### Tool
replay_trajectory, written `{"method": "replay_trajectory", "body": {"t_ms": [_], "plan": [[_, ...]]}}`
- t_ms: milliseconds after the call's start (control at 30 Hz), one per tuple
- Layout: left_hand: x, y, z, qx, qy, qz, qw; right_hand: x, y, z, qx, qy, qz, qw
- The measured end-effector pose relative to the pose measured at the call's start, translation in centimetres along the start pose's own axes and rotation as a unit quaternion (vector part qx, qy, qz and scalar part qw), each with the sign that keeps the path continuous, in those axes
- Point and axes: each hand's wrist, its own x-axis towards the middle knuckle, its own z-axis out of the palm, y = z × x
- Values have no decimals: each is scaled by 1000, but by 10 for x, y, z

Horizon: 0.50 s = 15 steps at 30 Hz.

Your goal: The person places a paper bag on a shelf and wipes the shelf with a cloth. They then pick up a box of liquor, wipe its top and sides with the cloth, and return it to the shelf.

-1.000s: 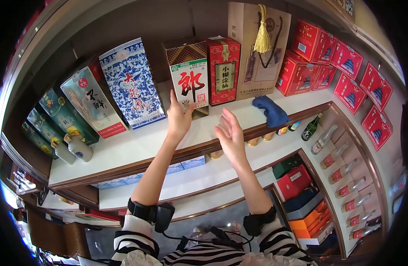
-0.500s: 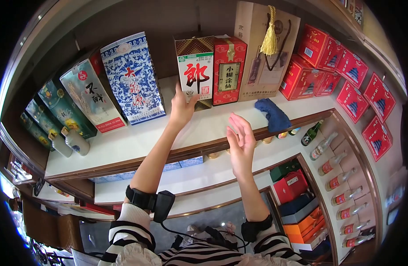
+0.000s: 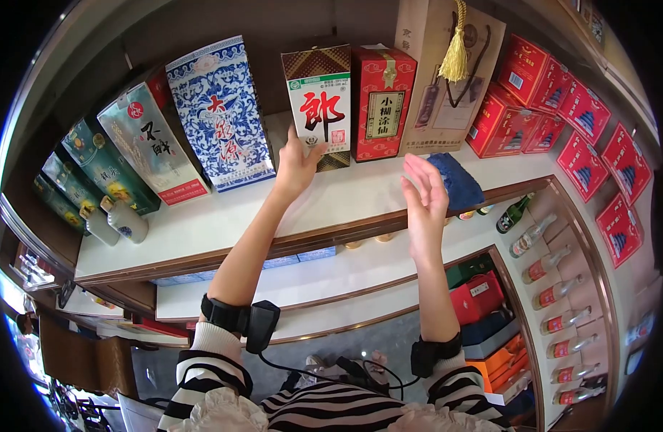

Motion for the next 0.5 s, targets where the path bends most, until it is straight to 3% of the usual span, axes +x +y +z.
{"method": "replay_trajectory", "body": {"t_ms": [167,367,500], "plan": [[1,1,1,0,14,29,999,-3,9,-3,-14,-7,12,1000],[0,6,-1,21,9,-16,1000,-2,8,-5,-20,-5,18,1000],[0,2,3,-8,44,4,999,-3,10,-6,-26,-10,24,999]]}}
